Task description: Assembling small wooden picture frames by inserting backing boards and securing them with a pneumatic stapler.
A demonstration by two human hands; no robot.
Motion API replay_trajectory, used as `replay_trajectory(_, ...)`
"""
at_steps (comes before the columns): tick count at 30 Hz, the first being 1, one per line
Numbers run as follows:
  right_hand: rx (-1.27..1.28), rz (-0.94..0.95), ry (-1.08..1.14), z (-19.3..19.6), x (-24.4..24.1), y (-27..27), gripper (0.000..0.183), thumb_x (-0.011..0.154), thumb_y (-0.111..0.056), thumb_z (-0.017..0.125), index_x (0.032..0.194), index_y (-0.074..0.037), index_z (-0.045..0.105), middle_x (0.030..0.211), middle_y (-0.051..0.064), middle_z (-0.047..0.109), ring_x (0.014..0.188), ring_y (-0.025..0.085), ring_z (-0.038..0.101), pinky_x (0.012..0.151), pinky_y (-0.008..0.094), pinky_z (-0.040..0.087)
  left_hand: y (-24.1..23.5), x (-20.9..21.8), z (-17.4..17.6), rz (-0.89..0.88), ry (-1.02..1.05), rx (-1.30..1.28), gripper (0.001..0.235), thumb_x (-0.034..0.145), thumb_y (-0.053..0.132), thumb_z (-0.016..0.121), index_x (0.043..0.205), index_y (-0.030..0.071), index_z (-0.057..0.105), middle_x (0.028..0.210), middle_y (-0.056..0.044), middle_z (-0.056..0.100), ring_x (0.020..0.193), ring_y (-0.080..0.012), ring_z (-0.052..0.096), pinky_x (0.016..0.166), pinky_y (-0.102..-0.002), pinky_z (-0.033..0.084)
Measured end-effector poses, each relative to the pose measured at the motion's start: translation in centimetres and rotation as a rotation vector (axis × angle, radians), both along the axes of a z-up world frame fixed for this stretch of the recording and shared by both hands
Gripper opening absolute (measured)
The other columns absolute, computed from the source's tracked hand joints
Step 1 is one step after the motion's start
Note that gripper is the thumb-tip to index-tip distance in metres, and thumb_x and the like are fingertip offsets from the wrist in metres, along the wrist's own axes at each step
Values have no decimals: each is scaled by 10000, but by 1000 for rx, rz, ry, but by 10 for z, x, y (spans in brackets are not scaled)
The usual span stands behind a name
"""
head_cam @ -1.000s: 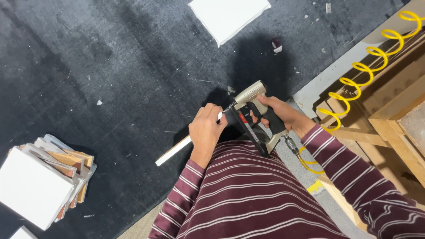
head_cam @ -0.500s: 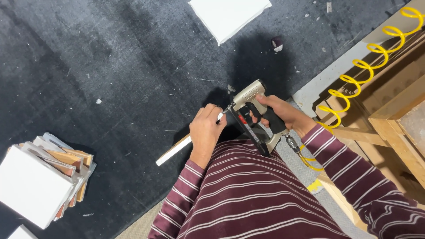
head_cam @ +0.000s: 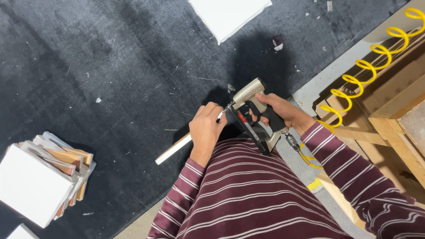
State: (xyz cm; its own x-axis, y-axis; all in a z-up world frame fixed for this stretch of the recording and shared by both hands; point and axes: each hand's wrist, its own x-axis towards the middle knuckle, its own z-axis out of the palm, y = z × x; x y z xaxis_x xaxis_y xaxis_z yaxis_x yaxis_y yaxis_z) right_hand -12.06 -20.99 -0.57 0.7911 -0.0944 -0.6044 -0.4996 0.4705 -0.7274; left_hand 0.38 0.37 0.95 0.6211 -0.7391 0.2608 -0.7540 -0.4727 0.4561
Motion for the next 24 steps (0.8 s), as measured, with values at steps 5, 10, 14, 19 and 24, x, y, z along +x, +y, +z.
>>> replay_trajectory(5,0,14,-5,2,1,0,510,1033,-438,525,913,38,664,715,210,656,423,159,564,433,336,522,-1,0,5,1,3,1,80,807,123,778,857,157,727,801,38,617,757,-130,618,622,-217,545)
replay_trajectory(10,-6,9,13,5,2,0,506,1032,-435,525,920,40,660,714,208,657,425,156,557,429,335,518,-1,0,5,1,-4,11,75,807,122,774,852,158,726,798,40,618,758,-125,617,620,-210,541)
replay_trajectory(14,5,12,25,7,3,0,519,1027,-451,534,916,40,665,712,212,651,424,160,551,432,337,520,-1,0,0,13,-1,35,88,802,136,776,870,164,727,806,45,616,767,-125,611,615,-218,542)
replay_trajectory(19,5,41,32,2,3,-2,547,1023,-482,533,917,38,667,707,200,640,423,154,549,429,329,520,-2,0,-3,24,28,62,105,816,144,769,905,169,720,814,50,604,776,-125,609,611,-223,549)
replay_trajectory(24,33,59,71,2,4,0,572,1032,-496,517,889,39,662,641,164,593,438,153,546,445,326,516,-7,-1,19,29,85,156,474,744,208,843,1172,141,649,998,8,597,880,-179,642,663,-320,617)
